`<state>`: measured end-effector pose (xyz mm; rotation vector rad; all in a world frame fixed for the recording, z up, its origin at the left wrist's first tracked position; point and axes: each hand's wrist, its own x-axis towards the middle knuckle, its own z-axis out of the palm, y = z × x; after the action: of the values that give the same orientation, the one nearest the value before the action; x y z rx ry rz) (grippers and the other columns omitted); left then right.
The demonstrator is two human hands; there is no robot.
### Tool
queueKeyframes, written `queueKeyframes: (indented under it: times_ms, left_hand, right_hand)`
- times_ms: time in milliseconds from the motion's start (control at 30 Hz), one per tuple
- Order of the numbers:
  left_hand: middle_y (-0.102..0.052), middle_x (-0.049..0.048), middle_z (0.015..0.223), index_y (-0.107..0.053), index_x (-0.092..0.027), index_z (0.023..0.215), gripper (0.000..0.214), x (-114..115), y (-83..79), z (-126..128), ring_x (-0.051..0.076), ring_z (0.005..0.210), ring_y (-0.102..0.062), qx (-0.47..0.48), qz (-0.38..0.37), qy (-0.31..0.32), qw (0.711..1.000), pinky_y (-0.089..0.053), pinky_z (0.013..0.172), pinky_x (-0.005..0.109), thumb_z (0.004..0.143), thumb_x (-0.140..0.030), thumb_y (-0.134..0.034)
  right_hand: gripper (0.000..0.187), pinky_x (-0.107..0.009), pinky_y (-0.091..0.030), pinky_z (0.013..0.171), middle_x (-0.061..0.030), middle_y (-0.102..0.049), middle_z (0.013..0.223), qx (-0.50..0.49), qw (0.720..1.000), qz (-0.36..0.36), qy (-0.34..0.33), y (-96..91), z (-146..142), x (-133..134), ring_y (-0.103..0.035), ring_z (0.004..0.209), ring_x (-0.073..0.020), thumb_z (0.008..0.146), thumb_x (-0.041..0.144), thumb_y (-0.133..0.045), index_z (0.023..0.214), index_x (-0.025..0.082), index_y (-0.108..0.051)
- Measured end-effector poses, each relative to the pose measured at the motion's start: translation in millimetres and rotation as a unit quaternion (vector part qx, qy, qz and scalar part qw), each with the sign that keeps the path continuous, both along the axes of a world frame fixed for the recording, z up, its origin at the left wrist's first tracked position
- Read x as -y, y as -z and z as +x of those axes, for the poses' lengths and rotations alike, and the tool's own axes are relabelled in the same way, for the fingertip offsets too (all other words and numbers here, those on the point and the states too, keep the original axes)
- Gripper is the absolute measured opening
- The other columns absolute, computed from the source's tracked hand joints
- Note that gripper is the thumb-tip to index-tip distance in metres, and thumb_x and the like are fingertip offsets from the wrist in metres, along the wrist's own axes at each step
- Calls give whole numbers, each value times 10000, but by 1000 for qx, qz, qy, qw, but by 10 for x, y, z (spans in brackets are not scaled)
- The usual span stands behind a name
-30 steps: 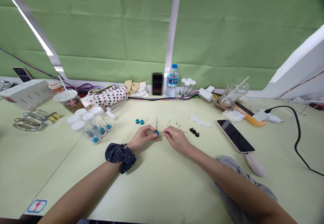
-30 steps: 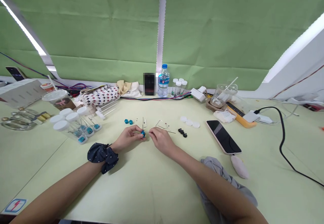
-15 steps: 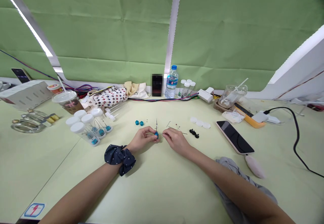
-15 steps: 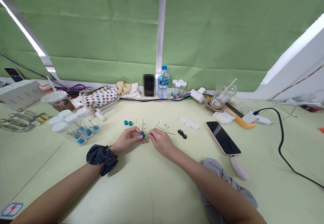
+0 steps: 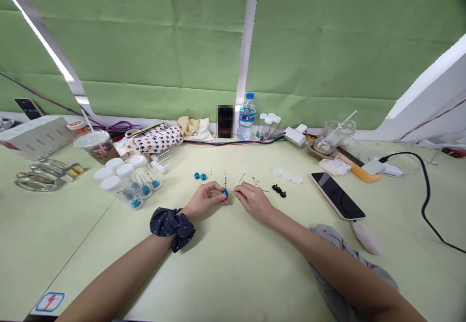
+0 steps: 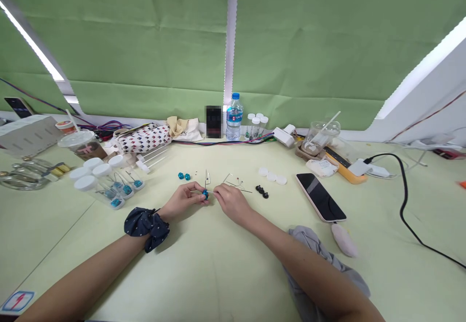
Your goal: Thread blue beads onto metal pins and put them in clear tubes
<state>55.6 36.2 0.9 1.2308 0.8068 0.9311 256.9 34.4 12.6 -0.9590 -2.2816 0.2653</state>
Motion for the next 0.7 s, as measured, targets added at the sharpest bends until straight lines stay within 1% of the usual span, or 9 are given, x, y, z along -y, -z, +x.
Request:
queueKeyframes:
  times_ms: [167, 333, 433, 500, 567, 600, 633, 700]
  left_hand:
    - [-698, 67, 721, -535, -120, 852, 284, 0, 14, -9, 207, 748, -681, -6, 2, 5, 1000, -495, 729, 345, 706, -288, -712]
    - [-692, 58, 722, -531, -118, 849, 289, -2, 28, -13, 205, 749, -679, -5, 11, 3, 1000, -496, 730, 347, 703, -289, -712]
    - [-693, 57, 734, -530, -120, 853, 291, -7, 37, -14, 209, 754, -679, -5, 19, 5, 1000, -498, 737, 356, 702, -291, -712]
    - [-695, 60, 748, -533, -121, 853, 290, -9, 45, -16, 212, 759, -680, -5, 21, 7, 1000, -500, 743, 364, 702, -293, -712]
    - [-697, 60, 746, -535, -122, 851, 288, -10, 54, -19, 213, 759, -680, -4, 22, 7, 1000, -501, 751, 371, 701, -293, -712]
    - [-698, 61, 740, -536, -121, 851, 288, -10, 59, -20, 213, 756, -681, -5, 23, 8, 1000, -501, 755, 374, 700, -292, -713]
    - [-700, 63, 737, -536, -120, 850, 288, -11, 63, -21, 213, 755, -682, -7, 23, 10, 1000, -501, 759, 376, 699, -289, -714]
    - [-704, 71, 742, -538, -117, 852, 287, -12, 68, -21, 215, 757, -682, -13, 24, 15, 1000, -499, 767, 379, 699, -285, -714]
  right_hand:
    - [198, -254, -398, 617, -41, -581, 737, 6, 1000, -1, 0, 2, -4, -2, -519, 656, -142, 912, 207, -378, 856, 175, -565]
    - [209, -251, -387, 629, -48, -585, 749, 7, 1000, -17, -1, 12, 1, -5, -521, 679, -145, 913, 211, -364, 859, 177, -562]
    - [194, -257, -368, 642, -39, -593, 740, 8, 999, -33, 14, -5, -1, 12, -518, 662, -139, 903, 213, -378, 842, 182, -559]
    - [179, -262, -356, 651, -26, -595, 721, 2, 998, -59, 24, -23, -7, 25, -511, 639, -130, 891, 219, -397, 821, 186, -558]
    - [171, -251, -351, 622, -11, -583, 678, -27, 992, -124, 27, -45, -18, 28, -494, 599, -118, 874, 243, -420, 794, 188, -560]
    - [168, -240, -348, 588, -2, -569, 647, -52, 982, -179, 27, -57, -25, 24, -480, 569, -110, 861, 260, -436, 775, 185, -560]
    - [171, -228, -341, 548, 6, -549, 614, -81, 966, -246, 26, -71, -31, 16, -461, 536, -102, 844, 278, -453, 753, 180, -560]
    - [177, -211, -308, 471, 25, -501, 553, -138, 913, -383, 32, -98, -37, -10, -411, 470, -85, 800, 306, -495, 711, 168, -559]
